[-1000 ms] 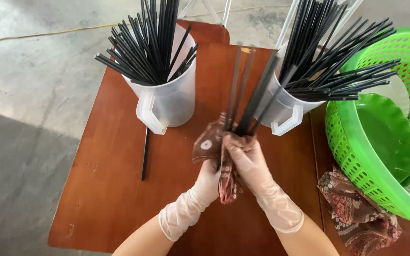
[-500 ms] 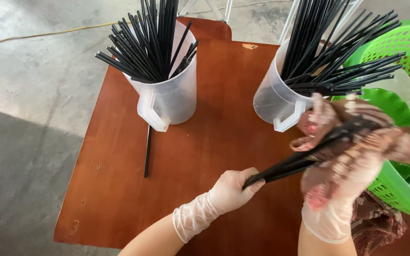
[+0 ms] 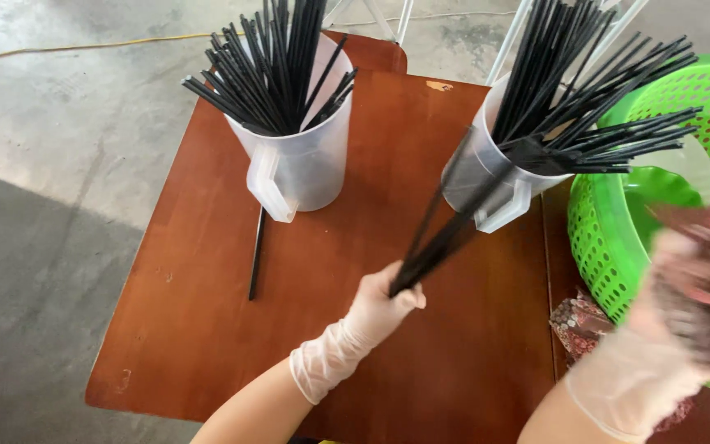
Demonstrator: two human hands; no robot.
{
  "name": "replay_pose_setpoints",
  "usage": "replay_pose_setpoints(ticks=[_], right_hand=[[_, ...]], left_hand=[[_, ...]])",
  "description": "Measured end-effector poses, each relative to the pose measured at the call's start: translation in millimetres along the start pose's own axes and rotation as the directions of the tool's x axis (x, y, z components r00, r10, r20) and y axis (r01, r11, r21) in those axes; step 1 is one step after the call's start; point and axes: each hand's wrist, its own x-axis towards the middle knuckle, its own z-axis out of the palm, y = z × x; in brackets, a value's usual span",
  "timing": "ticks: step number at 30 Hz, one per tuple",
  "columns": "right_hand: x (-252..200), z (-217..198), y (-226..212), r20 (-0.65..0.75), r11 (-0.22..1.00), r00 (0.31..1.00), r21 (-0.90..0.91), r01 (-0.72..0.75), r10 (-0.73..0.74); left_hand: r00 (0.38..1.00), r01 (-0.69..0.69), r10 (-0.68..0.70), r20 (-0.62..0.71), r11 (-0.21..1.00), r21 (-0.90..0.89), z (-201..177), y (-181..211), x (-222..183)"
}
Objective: The person cleans black chopsticks using a cloth, then places them into plastic containers.
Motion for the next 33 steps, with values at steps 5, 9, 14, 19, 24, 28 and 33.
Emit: replay_pose_setpoints(ticks=[5, 9, 14, 19, 24, 28, 33], right_hand=[[-71, 98, -17, 0.486, 0.903, 0.840, 0.205, -0.378, 0.241], [-97, 146, -15, 0.728, 0.938, 0.671, 0.119, -0.325, 0.140], [-82, 147, 19, 0.793, 0.983, 0.599, 0.000, -0.186, 0.113], [-90, 151, 39, 0.779, 0.974, 0.619, 0.048, -0.221, 0.102], [-90, 148, 13, 0.745, 0.945, 0.665, -0.247, 0.215, 0.043], [-93, 153, 9, 0.773, 0.932, 0.634, -0.217, 0.291, -0.018], [-104, 156, 35, 0.745, 0.991, 0.661, -0.006, 0.137, -0.087]], left_hand=[[0.977, 0.202, -0.209, -0.031, 0.879, 0.431, -7, -14, -1], [0.993, 0.117, -0.117, 0.017, 0.993, -0.001, -9, -41, -1], [0.959, -0.202, 0.273, -0.072, 0.840, 0.503, -18, -43, 19], [0.855, -0.391, 0.508, 0.101, 0.506, 0.768, -26, -20, 31], [0.962, -0.230, 0.274, -0.008, 0.826, 0.515, -25, 3, 37], [0.916, -0.369, 0.387, -0.110, 0.917, 0.152, -26, 15, 28], [0.794, -0.567, 0.568, -0.218, 0.821, 0.074, -28, 52, 18]])
